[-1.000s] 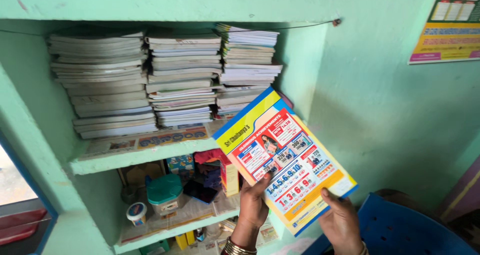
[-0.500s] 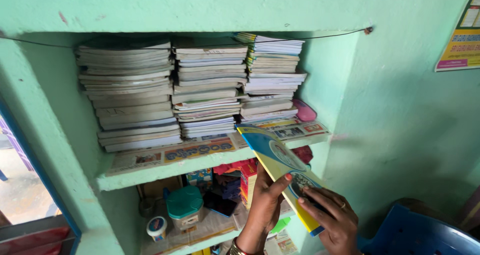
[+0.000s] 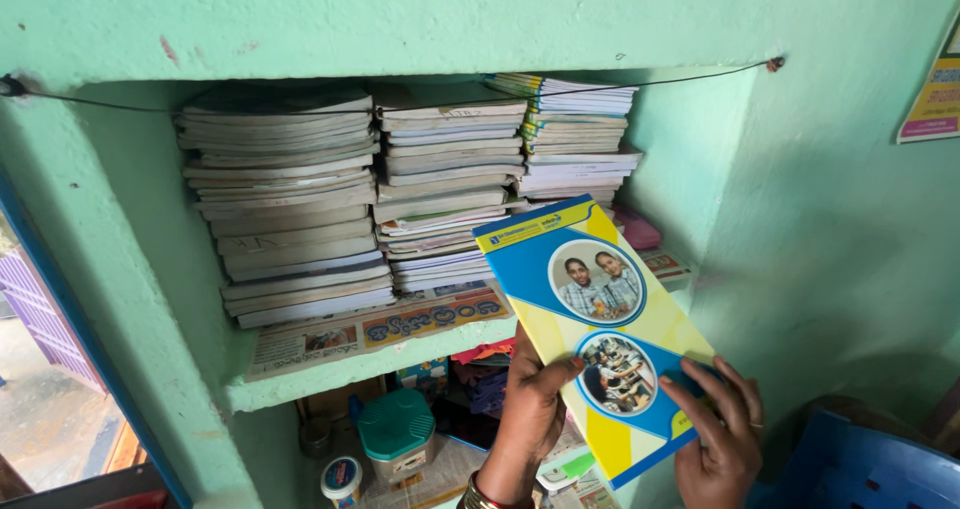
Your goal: The person picks up books from a blue plastic chair and places them onto a wall shelf. The person handles several books one at a time, briefly turning them over before stacking them on the shelf.
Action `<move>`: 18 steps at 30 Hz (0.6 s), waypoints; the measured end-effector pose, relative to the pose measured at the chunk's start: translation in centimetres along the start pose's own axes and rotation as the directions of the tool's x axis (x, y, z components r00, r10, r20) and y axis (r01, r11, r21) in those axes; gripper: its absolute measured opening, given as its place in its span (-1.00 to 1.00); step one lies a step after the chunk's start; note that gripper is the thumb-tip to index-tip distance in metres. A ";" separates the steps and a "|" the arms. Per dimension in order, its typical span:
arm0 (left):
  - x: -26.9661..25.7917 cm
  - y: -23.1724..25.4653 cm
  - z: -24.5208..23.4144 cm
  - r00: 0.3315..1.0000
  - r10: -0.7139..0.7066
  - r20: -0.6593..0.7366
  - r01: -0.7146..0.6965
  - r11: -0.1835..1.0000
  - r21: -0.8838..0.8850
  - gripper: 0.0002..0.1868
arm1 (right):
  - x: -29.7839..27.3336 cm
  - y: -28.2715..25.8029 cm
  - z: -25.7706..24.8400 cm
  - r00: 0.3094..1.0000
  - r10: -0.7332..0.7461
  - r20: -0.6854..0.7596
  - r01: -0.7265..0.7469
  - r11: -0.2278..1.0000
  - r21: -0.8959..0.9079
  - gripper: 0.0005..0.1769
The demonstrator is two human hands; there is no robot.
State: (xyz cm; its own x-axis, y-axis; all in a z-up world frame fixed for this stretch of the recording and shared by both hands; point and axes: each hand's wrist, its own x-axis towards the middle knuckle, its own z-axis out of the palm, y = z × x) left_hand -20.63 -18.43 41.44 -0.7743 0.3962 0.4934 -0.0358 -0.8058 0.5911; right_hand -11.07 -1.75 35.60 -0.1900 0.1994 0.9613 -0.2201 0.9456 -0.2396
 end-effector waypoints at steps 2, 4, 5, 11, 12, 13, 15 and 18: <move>0.4 0.0 -0.1 1.000 0.003 0.011 -0.003 1.000 0.029 -0.17 | 0.3 -0.2 0.4 1.000 0.021 -0.010 -0.020 0.999 0.047 -0.51; 0.9 0.0 0.0 1.000 -0.011 0.020 0.010 1.000 0.030 -0.16 | 0.6 0.0 0.5 1.000 0.025 -0.015 -0.024 0.997 0.070 -0.47; 1.2 0.0 0.1 0.999 -0.014 0.034 0.012 0.999 0.045 -0.15 | 0.7 0.2 0.5 1.000 0.019 -0.016 -0.018 0.998 0.067 -0.46; 4.1 -1.6 0.4 0.994 0.035 0.108 -0.050 0.989 0.138 -0.17 | 2.8 3.6 0.2 0.994 -0.102 0.027 0.100 0.993 0.064 -0.54; 5.0 -1.9 0.4 0.993 0.035 0.110 -0.052 0.986 0.156 -0.17 | 3.5 3.9 0.6 0.996 -0.088 0.004 0.087 0.993 0.075 -0.55; 6.0 -2.3 0.4 0.993 0.035 0.112 -0.054 0.983 0.173 -0.18 | 4.2 4.3 1.0 0.996 -0.091 -0.025 0.093 0.992 0.090 -0.53; 8.2 -3.1 0.3 0.985 0.042 0.169 -0.080 0.971 0.225 -0.25 | 5.1 5.1 1.3 0.994 -0.084 -0.076 0.092 0.989 0.112 -0.49; 10.9 -3.5 0.5 0.980 0.027 0.196 -0.099 0.924 0.369 -0.26 | 6.8 6.5 2.0 0.990 -0.086 -0.108 0.101 0.986 0.136 -0.51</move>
State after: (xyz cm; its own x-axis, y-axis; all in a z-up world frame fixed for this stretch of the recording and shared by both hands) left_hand -28.63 -11.04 45.12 -0.6360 0.4530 0.6248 0.2772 -0.6215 0.7327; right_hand -15.67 5.26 40.27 -0.0659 0.1435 0.9875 -0.3658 0.9172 -0.1577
